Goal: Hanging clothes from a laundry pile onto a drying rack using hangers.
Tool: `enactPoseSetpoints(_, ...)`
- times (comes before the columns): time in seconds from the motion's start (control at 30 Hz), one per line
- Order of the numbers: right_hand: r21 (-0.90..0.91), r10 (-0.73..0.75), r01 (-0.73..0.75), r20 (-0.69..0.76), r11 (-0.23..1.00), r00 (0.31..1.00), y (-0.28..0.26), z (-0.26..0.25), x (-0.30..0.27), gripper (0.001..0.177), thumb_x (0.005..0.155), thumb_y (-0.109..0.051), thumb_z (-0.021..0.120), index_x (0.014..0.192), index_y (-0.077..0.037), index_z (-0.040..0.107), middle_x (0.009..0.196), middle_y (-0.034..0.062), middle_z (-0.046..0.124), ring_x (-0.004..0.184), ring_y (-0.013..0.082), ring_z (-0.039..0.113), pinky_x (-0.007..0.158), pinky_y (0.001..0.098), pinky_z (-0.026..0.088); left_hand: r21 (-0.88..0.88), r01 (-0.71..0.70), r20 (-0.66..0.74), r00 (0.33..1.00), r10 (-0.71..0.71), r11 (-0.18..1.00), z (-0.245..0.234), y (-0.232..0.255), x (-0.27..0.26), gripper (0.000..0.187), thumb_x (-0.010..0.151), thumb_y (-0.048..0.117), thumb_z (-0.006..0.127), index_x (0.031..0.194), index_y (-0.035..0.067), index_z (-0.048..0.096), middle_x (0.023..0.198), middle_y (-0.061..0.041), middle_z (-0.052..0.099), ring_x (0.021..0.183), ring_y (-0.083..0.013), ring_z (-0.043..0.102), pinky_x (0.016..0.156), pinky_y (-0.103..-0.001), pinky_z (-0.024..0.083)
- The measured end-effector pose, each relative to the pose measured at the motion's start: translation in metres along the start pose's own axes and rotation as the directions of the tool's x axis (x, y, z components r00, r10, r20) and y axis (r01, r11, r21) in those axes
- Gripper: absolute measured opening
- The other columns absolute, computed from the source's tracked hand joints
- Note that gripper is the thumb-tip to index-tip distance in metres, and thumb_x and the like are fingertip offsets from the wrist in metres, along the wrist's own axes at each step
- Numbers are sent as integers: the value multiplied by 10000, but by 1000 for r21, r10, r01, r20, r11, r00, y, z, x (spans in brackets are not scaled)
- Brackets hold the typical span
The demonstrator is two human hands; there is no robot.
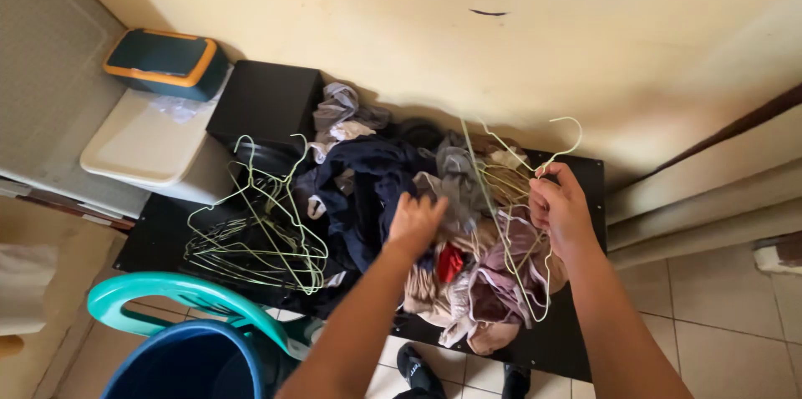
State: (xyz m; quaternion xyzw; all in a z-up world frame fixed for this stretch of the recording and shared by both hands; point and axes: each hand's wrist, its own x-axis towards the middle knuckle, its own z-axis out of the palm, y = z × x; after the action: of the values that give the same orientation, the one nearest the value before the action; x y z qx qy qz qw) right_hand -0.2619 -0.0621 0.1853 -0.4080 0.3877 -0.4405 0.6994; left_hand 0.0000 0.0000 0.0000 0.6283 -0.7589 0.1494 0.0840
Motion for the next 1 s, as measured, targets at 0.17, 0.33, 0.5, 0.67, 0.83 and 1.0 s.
enactPoseSetpoints(0.17,29,-31,31,-1,999,1000,-9,-11,-4,139,962,-60,578,963,-162,484,661,-45,373,487,65,310,409,246,219,-538,-18,-90,995,-36,842,-132,-38,65,435,758,206,736,1140,106,553,838,-139,699,786,-380,686,754,-506,526)
enactPoseSetpoints(0.33,64,-58,58,-15,996,998,-25,-12,-6,136,966,-65,573,954,-164,481,656,-42,375,479,66,299,406,246,209,-718,262,87,953,-290,644,-198,-87,100,412,745,179,749,1099,118,548,797,-168,704,733,-386,702,666,-462,571)
enactPoseSetpoints(0.5,62,-112,113,-14,992,994,-31,-13,-7,136,968,-60,579,982,-168,497,665,-40,391,483,64,310,422,246,220,-997,75,68,670,-739,-23,-88,-175,79,381,807,10,705,1115,80,491,861,-81,612,767,-252,569,660,-397,472)
enactPoseSetpoints(0.67,32,-100,101,-34,994,994,-23,-25,-6,155,958,-48,591,975,-163,490,659,-41,395,481,65,313,417,248,216,-630,673,-122,407,-905,387,-103,-145,39,491,687,168,868,1088,120,587,1008,-150,669,904,-404,648,750,-596,498)
enactPoseSetpoints(0.83,-73,-113,109,-54,991,992,-10,-28,-4,156,963,-48,608,969,-138,481,647,-44,390,483,65,314,417,252,219,-78,620,-516,645,-564,781,-105,-88,41,480,641,124,721,1117,110,654,1240,-133,668,1206,-304,599,1017,-623,410)
enactPoseSetpoints(1.0,-143,-171,153,-124,978,977,5,-37,0,146,967,-69,633,980,-117,496,641,-41,424,495,64,356,423,255,246,-1,-213,-75,974,212,977,-85,11,49,170,846,222,720,957,113,652,951,-76,575,1007,-284,562,1043,-535,417)
